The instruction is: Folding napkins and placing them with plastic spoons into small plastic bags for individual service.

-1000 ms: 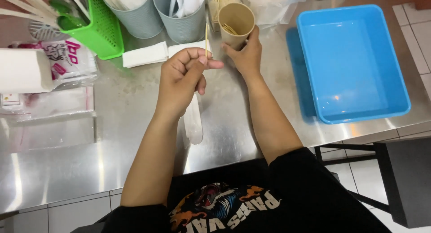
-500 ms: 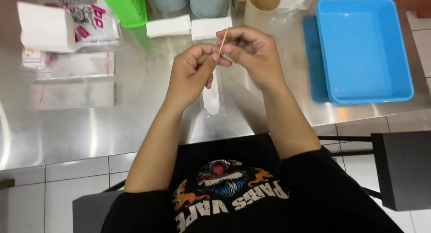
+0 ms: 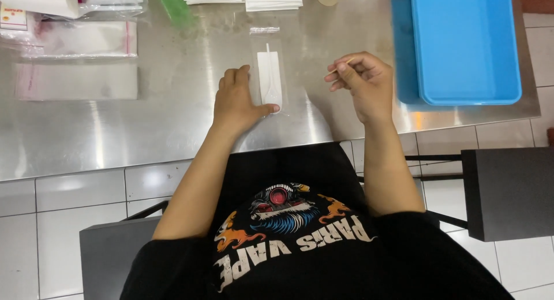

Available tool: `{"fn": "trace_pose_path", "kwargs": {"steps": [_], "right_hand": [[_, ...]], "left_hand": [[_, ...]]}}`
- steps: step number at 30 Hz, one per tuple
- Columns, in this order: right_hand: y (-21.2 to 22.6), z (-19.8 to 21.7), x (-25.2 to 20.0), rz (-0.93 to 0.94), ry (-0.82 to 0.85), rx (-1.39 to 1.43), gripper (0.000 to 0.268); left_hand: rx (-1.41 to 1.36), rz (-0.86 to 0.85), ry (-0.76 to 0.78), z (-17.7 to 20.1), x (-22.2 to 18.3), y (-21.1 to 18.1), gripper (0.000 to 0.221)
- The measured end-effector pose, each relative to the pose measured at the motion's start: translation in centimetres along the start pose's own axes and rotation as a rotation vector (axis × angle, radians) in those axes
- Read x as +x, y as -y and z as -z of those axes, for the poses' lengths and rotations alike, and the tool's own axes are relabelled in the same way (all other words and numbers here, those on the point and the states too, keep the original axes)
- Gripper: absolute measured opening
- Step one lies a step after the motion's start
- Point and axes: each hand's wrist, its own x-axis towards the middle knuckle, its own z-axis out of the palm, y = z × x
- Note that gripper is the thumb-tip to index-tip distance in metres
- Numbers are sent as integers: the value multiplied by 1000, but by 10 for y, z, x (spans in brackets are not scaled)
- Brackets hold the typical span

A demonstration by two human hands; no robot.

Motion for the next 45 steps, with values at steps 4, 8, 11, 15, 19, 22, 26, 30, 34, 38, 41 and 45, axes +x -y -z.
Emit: {"fn": "trace_pose_path", "kwargs": {"steps": [4,8,11,15,19,22,26,30,34,38,41,45], "right_hand": [[-10,8,-11,-52,-57,15,3],[-14,14,-15,-39,-53,36,3],[-8,11,-15,6,-46,10,2],[-1,7,-12,25,-29,-11,2],[11,0,-6,132,30,-55,2],[30,-5,0,258,85,-161,1],[51,-13,10,510,141,-276,2],[63,-21,20,672,166,-366,3],[66,-24,25,705,301,-428,7],[67,-23,24,560,429,-466,6],[68,-23,26,537,477,-538,5],[73,-23,28,486,529,-539,6]], "left_hand": [[16,19,19,-9,4,7,82],[52,28,-28,-22,9,14,86],[84,3,-65,-25,5,10,75],[-1,-53,-95,-39,5,17,55],[-292,-31,-125,-50,6,26,46],[-325,-39,-126,-53,10,33,45],[-264,-79,-165,-51,12,37,43],[-235,-66,-174,-49,12,38,41],[-233,-190,-260,-51,14,43,39],[-289,-196,-295,-49,12,44,39],[-309,-166,-285,-48,9,41,37],[-307,-206,-293,-51,12,43,37]]}}
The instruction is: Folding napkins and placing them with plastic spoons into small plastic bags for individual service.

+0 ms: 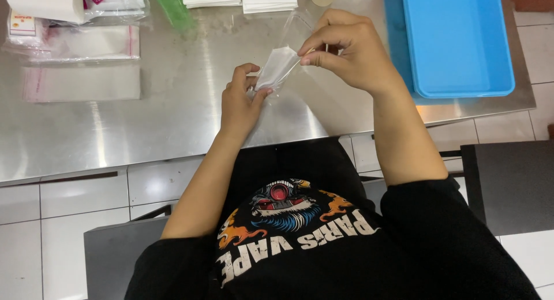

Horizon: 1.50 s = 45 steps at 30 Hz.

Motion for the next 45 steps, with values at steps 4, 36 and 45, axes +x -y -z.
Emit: {"fn": "trace_pose_path", "kwargs": {"steps": [4,36,45], "right_hand": [[-1,3,5,-12,94,-94,5],[-6,12,29,-136,209,-79,4],[-1,12,31,-97,134,0,4]], "left_hand": [[-2,10,-6,2,-1,-7,37],[-97,65,54,11,-4,-32,41],[-211,-62,53,12,-5,-38,22]]}}
